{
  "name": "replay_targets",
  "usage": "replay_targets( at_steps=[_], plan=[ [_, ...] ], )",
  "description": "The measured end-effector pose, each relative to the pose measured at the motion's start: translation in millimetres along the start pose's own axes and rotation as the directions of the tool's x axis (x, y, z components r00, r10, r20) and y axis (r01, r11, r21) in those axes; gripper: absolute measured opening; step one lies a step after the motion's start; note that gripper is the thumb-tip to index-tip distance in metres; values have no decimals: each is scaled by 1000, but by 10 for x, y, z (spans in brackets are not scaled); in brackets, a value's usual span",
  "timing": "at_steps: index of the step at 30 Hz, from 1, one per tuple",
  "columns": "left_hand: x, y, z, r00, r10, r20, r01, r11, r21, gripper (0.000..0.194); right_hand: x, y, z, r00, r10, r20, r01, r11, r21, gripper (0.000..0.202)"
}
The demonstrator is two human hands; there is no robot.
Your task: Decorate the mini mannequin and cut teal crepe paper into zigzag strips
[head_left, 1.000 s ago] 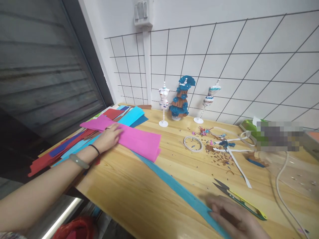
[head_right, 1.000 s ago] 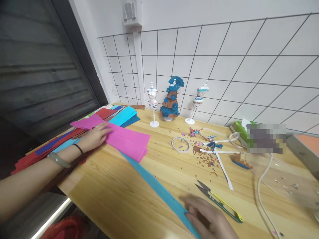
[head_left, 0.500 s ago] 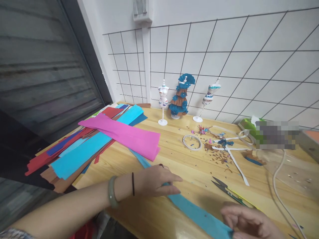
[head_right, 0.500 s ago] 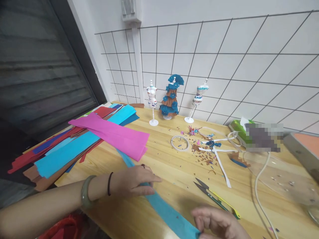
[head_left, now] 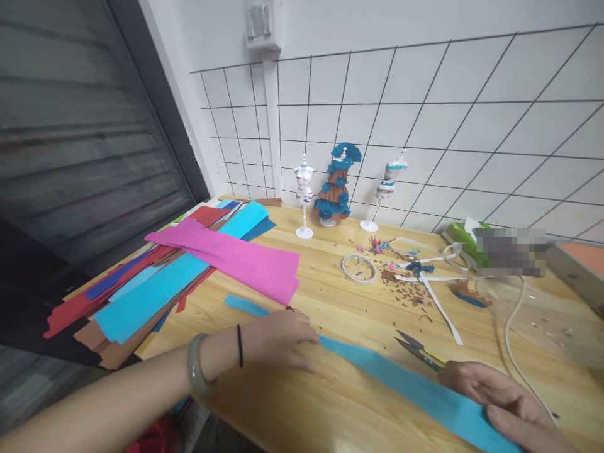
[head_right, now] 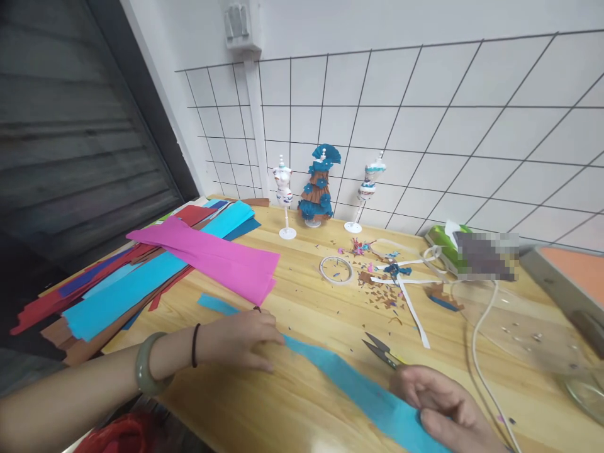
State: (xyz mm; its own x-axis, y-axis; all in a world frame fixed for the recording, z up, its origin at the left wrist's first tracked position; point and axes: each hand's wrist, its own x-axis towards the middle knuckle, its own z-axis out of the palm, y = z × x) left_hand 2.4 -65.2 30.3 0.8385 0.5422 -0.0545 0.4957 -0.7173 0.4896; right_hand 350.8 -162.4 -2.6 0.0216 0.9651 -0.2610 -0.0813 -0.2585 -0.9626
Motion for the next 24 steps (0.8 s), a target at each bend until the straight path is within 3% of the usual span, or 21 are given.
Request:
replay_targets(
  at_steps=[2, 6, 8, 15, 19, 24],
  plan=[
    [26, -15, 35, 998, -52, -28, 53, 997, 59, 42, 27, 13, -91, 999, 28, -29, -27, 1000, 10, 37],
    [19, -95, 18, 972, -222, -81, 227, 973, 49, 44, 29, -11, -112, 975, 39, -220, -3, 987, 160, 39],
    [-11, -166, -6, 969, -222, -108, 231, 970, 79, 43, 22, -31, -69, 957, 40, -287, 23, 977, 211, 41],
    [-89, -359, -104, 977, -194, -93, 208, 964, 166, 8, 25, -93, 10, 964, -57, -258, 111, 974, 200, 38],
    [-156, -377, -235, 967, -250, -42, 253, 965, 71, 9, 55, -122, 20, 970, -22, -244, 93, 955, 283, 40],
    [-347, -428, -546, 934, -330, 137, 354, 906, -232, 26, 121, -134, 34, 955, 77, -288, 23, 944, 328, 43]
  ],
)
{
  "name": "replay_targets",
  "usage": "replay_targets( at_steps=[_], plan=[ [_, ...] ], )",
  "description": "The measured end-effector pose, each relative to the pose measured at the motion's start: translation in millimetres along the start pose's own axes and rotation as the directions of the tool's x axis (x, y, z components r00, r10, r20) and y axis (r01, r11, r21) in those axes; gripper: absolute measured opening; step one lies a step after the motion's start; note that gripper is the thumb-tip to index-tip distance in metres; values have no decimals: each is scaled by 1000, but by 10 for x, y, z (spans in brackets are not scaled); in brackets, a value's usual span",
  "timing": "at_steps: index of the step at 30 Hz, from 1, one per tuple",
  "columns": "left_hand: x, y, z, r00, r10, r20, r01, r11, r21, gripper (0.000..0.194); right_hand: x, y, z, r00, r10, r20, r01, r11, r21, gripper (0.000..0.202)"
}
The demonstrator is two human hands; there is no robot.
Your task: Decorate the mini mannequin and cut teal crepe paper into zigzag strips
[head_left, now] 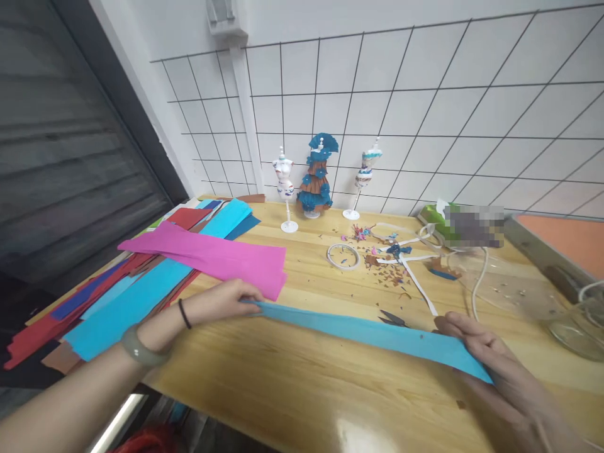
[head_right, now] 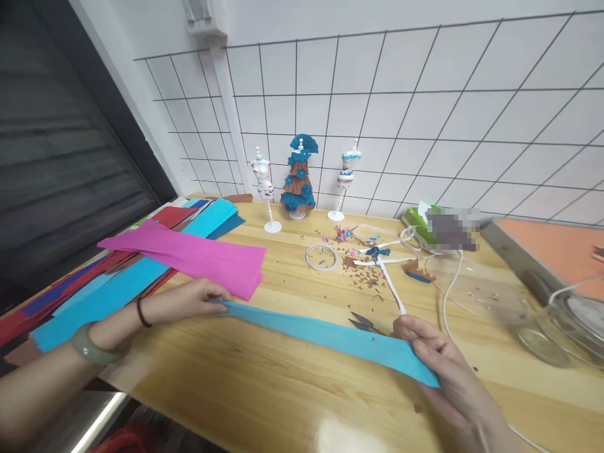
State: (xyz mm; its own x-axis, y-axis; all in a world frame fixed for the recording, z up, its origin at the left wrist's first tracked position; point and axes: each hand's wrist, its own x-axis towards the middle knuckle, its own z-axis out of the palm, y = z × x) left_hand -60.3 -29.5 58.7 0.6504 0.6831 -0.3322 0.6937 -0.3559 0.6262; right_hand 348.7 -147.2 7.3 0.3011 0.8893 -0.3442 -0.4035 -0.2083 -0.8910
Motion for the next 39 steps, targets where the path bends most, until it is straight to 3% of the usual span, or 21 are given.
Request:
replay_targets(
  at_steps=[4, 8, 10, 13, 17, 20, 22, 24, 25, 26, 27, 28, 29, 30, 31, 32, 34, 36, 39],
  plan=[
    [-137, -145, -293, 996, -84, -18, 81, 988, -130, 28, 17, -1, 82, 999, -14, 50, 22, 987, -156, 39],
    [-158, -327, -561, 993, -117, -27, 112, 982, -152, 26, 16, 71, 222, 986, -71, 151, 130, 891, -435, 37],
    [-124, -382, -694, 989, -141, -38, 135, 983, -125, 27, 17, 154, 295, 972, -69, 223, 173, 854, -491, 37],
    [-19, -409, -905, 979, -170, -112, 171, 985, 2, 29, 27, 310, 374, 948, -2, 318, 167, 855, -491, 34],
    [202, -359, -1164, 971, -195, -138, 223, 946, 235, 28, 51, 474, 432, 944, -9, 330, 165, 879, -447, 36],
    [403, -205, -1187, 956, -169, -240, 259, 871, 418, 23, 52, 504, 477, 952, -12, 306, 154, 883, -443, 38],
    [522, -13, -1011, 912, -76, -403, 281, 830, 481, 27, 44, 484, 509, 959, -10, 283, 141, 884, -445, 40],
    [595, 241, -644, 863, 53, -503, 217, 859, 463, 24, 32, 448, 533, 967, -27, 252, 141, 883, -448, 41],
    [607, 377, -398, 860, 94, -501, 133, 908, 398, 22, 26, 429, 542, 970, -32, 240, 140, 882, -450, 41],
    [603, 509, -125, 877, 67, -476, 72, 961, 267, 25, 20, 411, 547, 973, -36, 228, 138, 883, -449, 41],
    [585, 630, 160, 926, 5, -377, 23, 997, 69, 32, 13, 395, 549, 975, -42, 218, 137, 887, -441, 40],
    [559, 737, 440, 977, -70, -201, 33, 982, -185, 37, 5, 382, 550, 976, -42, 212, 131, 894, -427, 39],
    [530, 827, 699, 994, -114, 5, 103, 884, -456, 39, -5, 373, 550, 977, -34, 212, 120, 905, -407, 37],
    [507, 903, 922, 973, -117, 199, 222, 705, -673, 38, -18, 368, 551, 976, -20, 217, 104, 919, -381, 35],
    [493, 966, 1103, 954, -94, 286, 295, 484, -824, 36, -34, 366, 553, 975, -7, 222, 86, 932, -351, 33],
    [493, 1019, 1238, 950, -62, 305, 310, 277, -909, 35, -54, 366, 558, 974, 3, 226, 70, 946, -315, 31],
    [533, 1100, 1382, 972, -19, 234, 234, 12, -972, 34, -101, 368, 573, 969, 26, 244, 38, 967, -253, 27],
    [607, 1146, 1412, 992, -37, 118, 113, -129, -985, 27, -151, 367, 593, 965, 33, 260, 26, 975, -220, 25],
    [697, 1140, 1385, 985, -167, 33, -1, -204, -979, 15, -201, 365, 617, 961, 44, 272, 20, 974, -228, 24]
  ],
)
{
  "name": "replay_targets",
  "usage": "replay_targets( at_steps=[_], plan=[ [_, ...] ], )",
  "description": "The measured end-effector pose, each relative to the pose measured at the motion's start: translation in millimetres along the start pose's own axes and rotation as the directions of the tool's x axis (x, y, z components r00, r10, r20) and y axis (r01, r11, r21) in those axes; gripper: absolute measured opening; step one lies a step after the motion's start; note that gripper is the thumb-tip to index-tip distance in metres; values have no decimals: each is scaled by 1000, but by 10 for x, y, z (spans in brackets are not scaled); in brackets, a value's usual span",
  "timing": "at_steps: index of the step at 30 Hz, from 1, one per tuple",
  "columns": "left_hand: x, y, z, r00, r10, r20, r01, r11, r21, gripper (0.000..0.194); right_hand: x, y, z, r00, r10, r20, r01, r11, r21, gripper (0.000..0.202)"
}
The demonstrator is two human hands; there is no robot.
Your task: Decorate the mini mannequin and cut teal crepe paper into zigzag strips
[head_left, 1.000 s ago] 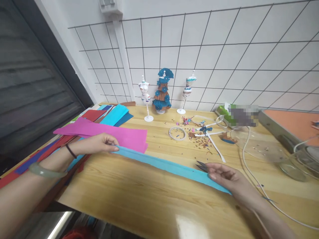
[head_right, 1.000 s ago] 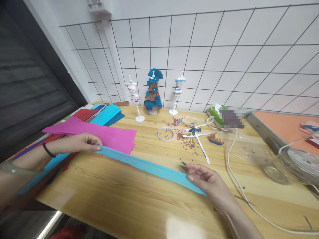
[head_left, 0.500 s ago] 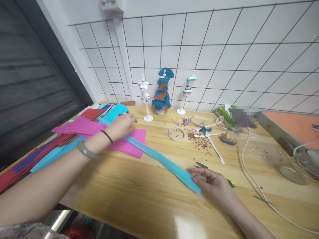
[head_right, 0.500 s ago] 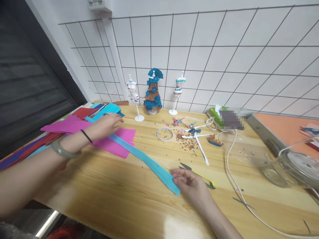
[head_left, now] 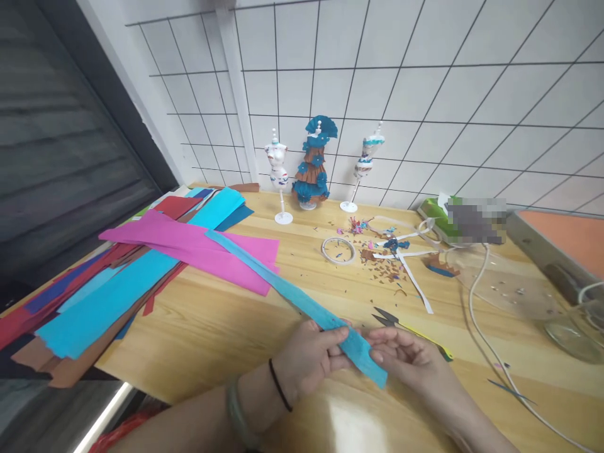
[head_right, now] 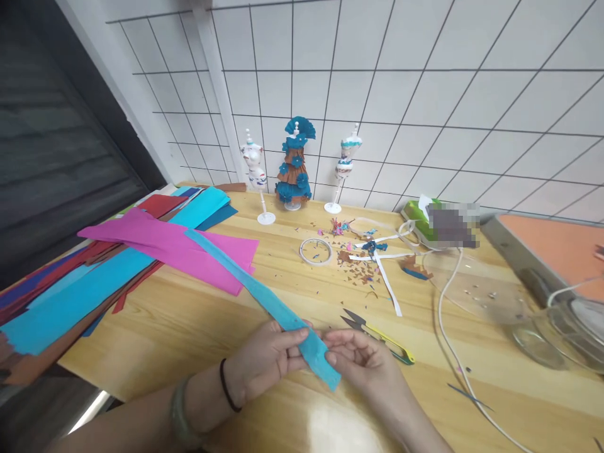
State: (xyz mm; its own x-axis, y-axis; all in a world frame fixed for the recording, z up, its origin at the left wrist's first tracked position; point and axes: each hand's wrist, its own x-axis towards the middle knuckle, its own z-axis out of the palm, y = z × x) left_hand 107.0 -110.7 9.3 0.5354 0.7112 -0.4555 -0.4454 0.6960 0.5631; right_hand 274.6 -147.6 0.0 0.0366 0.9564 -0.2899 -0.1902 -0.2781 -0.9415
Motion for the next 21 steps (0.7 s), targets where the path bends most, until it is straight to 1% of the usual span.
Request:
replay_targets(
  at_steps=[3, 6, 7, 9, 11, 13, 15, 17, 21],
  plan=[
    [27, 68, -58, 997, 16, -79, -17, 1000, -9, 10, -7, 12, 13, 1000, 7, 1, -7, 1000, -29, 24],
    [35, 209, -131, 989, 28, -147, -28, 1000, 2, 9, 3, 38, 12, 1000, 19, 14, -18, 999, -48, 24],
    [44, 270, -150, 984, 28, -175, -28, 1000, 6, 13, 7, 45, 11, 999, 25, 19, -24, 999, -48, 24],
    [72, 385, -181, 978, 14, -209, -12, 1000, 13, 27, 15, 54, 10, 999, 38, 19, -37, 998, -59, 25],
    [101, 452, -199, 986, -11, -166, 21, 998, 60, 37, 23, 58, 10, 999, 44, 11, -43, 995, -85, 26],
    [117, 452, -208, 997, 1, -74, 12, 985, 173, 33, 31, 62, 12, 999, 41, 11, -39, 994, -99, 27],
    [119, 409, -206, 999, 33, -8, -29, 957, 288, 28, 39, 69, 13, 999, 32, 25, -29, 996, -87, 26],
    [116, 368, -199, 998, 57, 6, -55, 935, 350, 27, 46, 78, 13, 999, 27, 35, -25, 998, -66, 24],
    [122, 366, -192, 999, 51, -1, -47, 925, 377, 29, 57, 104, 2, 998, 30, 47, -27, 998, -51, 22]
  ],
)
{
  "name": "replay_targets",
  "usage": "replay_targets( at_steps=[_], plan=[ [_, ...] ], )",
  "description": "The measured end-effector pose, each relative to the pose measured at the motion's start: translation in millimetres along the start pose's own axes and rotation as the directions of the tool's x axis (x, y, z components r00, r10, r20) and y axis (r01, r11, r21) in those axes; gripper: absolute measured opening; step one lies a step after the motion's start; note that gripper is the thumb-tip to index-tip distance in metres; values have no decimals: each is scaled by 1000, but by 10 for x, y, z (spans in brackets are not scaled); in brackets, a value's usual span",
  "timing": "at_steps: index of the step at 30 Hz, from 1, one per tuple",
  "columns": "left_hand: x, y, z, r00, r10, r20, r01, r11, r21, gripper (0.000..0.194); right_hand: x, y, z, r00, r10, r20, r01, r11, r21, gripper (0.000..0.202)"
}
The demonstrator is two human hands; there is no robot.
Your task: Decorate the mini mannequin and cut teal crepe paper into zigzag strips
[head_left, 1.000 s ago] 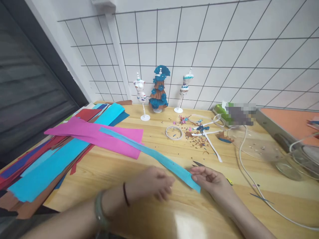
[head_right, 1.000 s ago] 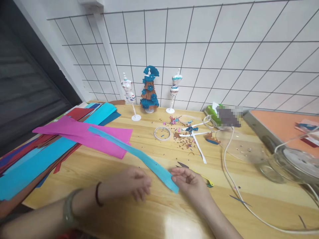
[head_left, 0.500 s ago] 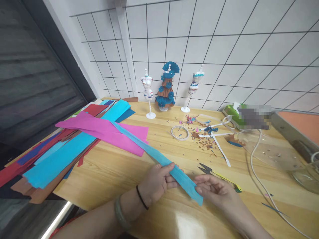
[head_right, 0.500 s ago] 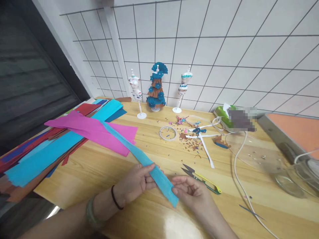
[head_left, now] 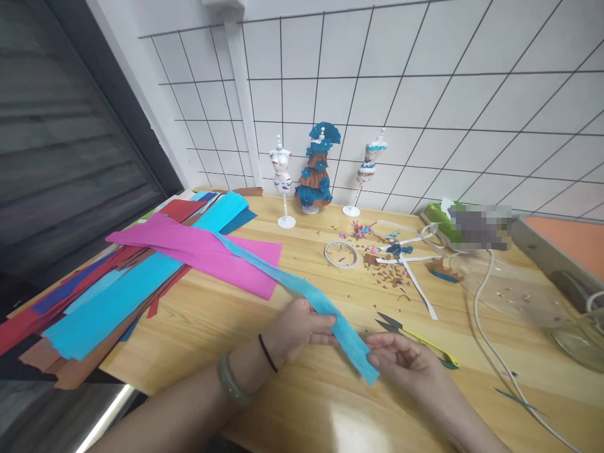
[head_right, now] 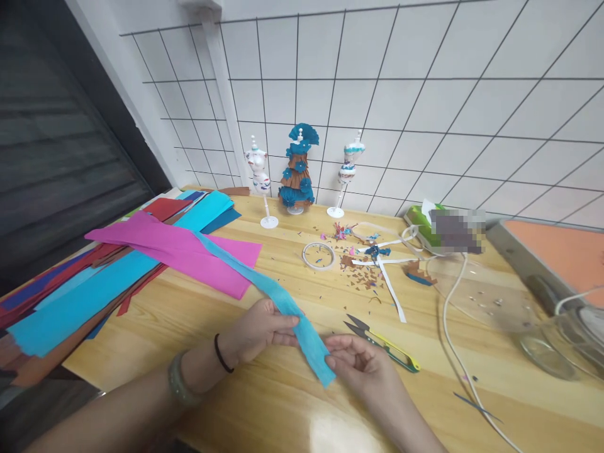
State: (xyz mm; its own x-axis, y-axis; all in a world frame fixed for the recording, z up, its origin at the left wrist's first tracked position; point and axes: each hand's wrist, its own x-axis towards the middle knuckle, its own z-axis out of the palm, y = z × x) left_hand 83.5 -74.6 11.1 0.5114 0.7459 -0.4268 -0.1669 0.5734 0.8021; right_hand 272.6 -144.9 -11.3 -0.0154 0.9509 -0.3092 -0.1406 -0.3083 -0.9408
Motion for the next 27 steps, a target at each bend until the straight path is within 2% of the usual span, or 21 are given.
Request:
replay_targets(
  at_steps=[7, 10, 13, 18, 22, 27],
  plan=[
    [51, 42, -18, 1000, -3, -23, 2, 1000, -31, 37, 22, 60, -20, 1000, -18, -12, 17, 999, -51, 28],
    [56, 52, -6, 999, -44, -10, 44, 998, -53, 46, 22, 60, -19, 1000, -22, -21, 20, 997, -73, 30],
    [51, 45, 1, 996, -76, 38, 74, 997, 33, 46, 19, 40, -22, 999, -32, -27, 29, 994, -110, 30],
    [98, 61, -54, 994, -31, 107, 13, 986, 165, 42, 1, -10, -28, 1000, -18, -22, 14, 988, -156, 32],
    [183, 185, -169, 998, 14, 54, -23, 987, 161, 48, -33, -43, -25, 998, -14, -66, 4, 988, -156, 39],
    [267, 245, -321, 992, 125, -10, -122, 984, 131, 61, -47, -29, -62, 993, 0, -122, -43, 933, -356, 44]
  ],
)
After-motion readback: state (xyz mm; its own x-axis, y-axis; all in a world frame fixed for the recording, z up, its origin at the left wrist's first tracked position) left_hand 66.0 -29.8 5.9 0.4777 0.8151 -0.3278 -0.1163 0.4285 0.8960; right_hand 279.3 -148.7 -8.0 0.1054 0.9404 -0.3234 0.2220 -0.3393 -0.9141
